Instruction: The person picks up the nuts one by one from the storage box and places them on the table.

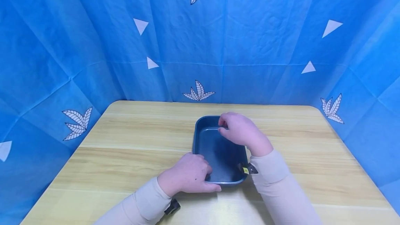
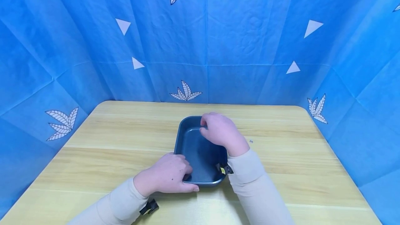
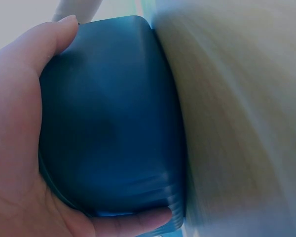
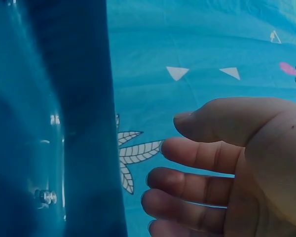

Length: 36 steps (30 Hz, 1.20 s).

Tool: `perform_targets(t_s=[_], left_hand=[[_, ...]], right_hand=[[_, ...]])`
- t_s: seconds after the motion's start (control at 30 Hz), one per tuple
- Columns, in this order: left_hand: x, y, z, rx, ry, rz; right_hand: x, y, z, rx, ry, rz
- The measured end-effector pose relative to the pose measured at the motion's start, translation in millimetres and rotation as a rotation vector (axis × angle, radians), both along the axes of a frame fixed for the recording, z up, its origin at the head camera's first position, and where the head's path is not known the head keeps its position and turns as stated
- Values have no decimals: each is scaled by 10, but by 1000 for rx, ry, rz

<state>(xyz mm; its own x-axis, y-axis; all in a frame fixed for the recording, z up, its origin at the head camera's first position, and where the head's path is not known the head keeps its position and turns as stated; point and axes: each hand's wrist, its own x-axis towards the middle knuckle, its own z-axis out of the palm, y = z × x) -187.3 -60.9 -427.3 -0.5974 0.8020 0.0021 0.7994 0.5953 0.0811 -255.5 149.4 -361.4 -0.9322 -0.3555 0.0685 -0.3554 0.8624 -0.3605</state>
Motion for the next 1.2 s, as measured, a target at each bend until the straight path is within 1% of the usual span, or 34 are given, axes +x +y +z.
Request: perform_targets(t_s=[0.23,0.53,0.73,0.97,1.2], left_hand=[[3,-1,2,14,25,-10],[4,5,9,6,9,-3],[0,0,3,1,22,-2],[-3,-4,-3,5,19,-7],[4,-1,-1,-1,19,-1]], right_hand=[[-39,-16,-81,16,-14,-9],[-85,-52,-194,23,-77,-29],[-85,-73,-234,70,-112,-24],[-81,-105,-294,132,-137,-14],[-92,-102,-336,156,-167,6]])
